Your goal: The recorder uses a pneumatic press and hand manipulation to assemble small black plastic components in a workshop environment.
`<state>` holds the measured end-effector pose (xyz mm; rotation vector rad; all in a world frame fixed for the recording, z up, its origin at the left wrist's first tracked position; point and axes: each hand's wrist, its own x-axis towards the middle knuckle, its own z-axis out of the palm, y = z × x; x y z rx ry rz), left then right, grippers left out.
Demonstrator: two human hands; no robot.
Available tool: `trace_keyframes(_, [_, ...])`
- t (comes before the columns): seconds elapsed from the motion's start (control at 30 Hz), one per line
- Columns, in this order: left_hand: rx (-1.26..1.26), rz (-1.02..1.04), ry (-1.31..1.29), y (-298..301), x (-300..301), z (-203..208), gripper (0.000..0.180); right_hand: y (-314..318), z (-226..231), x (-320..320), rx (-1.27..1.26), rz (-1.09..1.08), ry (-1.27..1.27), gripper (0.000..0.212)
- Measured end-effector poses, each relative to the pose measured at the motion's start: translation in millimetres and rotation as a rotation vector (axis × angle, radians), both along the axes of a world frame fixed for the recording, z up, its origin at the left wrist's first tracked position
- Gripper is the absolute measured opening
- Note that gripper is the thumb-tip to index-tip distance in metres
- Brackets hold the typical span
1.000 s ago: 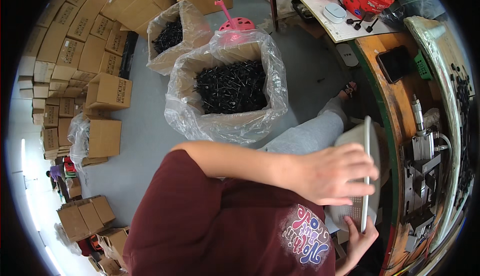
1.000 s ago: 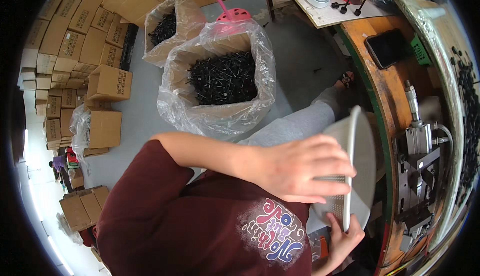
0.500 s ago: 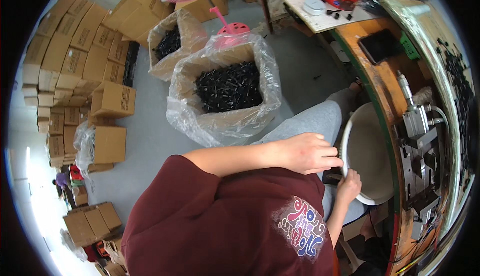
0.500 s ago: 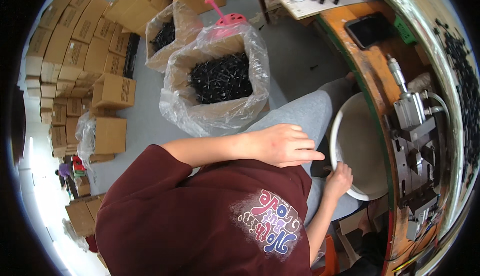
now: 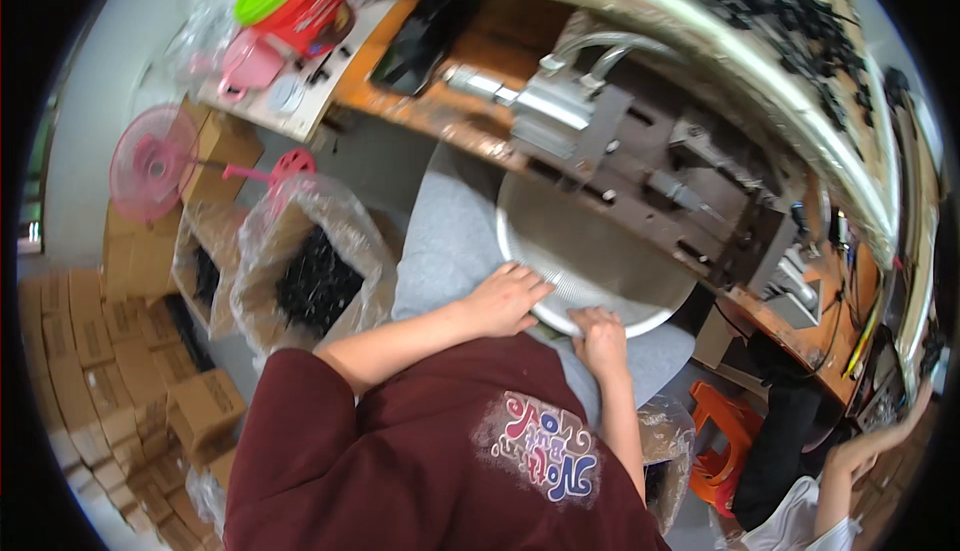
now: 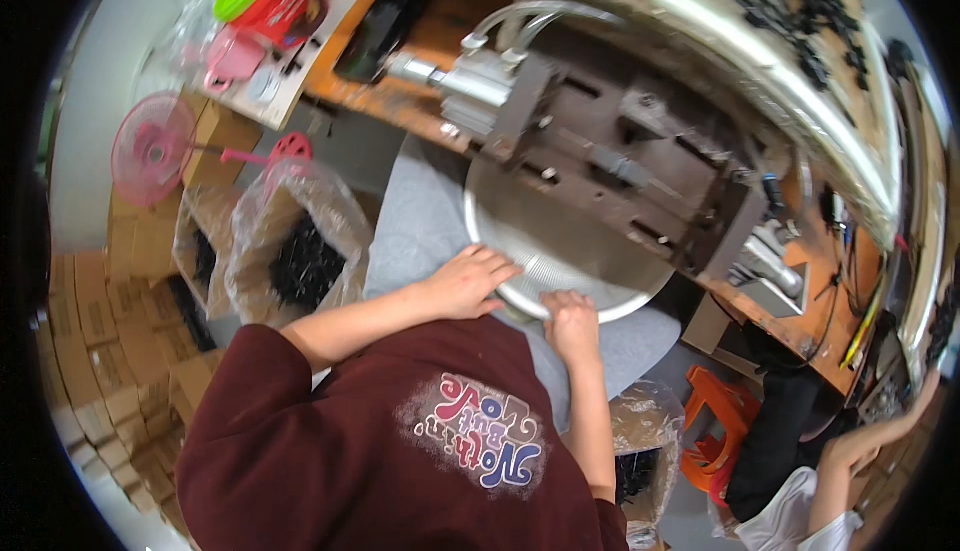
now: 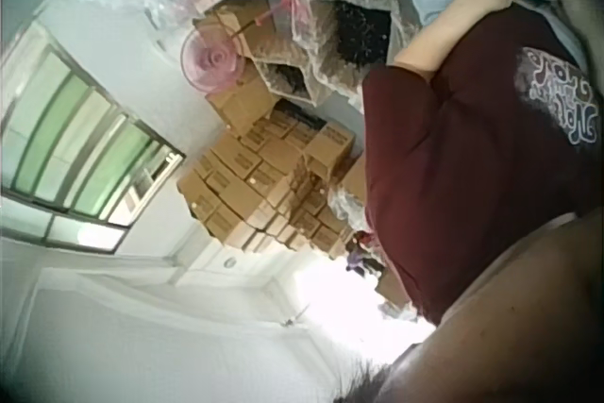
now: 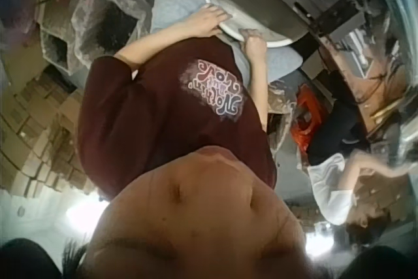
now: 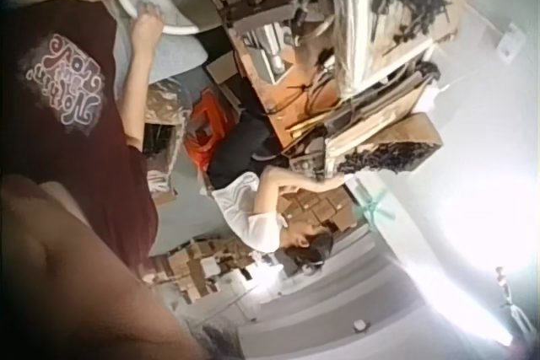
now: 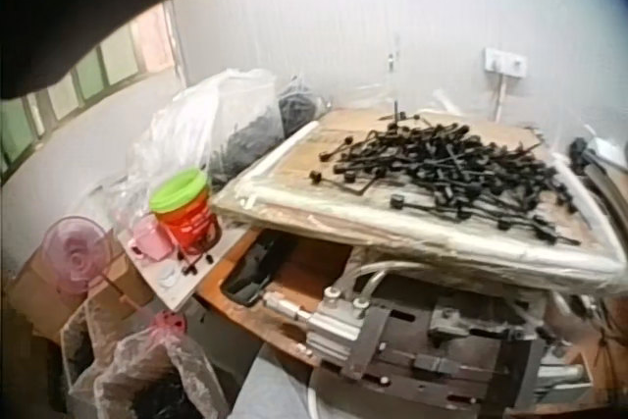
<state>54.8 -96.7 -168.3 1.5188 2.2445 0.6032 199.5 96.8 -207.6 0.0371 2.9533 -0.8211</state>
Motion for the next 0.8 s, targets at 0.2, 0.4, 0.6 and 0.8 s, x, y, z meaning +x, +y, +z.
trace_keyframes(0.2, [-0.142, -0.228, 0.083, 1.7, -0.4, -31.4, 0.025, -0.8, 8.9, 13.7, 0.023, 0.004, -0.041, 0.036])
trace_keyframes(0.4, [-0.109, -0.242, 0.115, -21.5, -10.6, -27.7, 0.029, -16.9, 76.7, -6.8, -0.104, 0.068, -0.072, 0.039])
trace_keyframes(0.6, [-0.141, -0.225, -0.04, -28.4, -6.9, -4.2, 0.045, 27.6, 243.0, -82.6, -0.174, -0.023, 0.591, 0.023])
trace_keyframes(0.8, [0.007, -0.297, -0.102, -20.7, 1.8, 0.0, 0.063, 101.1, 318.7, -203.2, -0.016, -0.324, 0.886, 0.013])
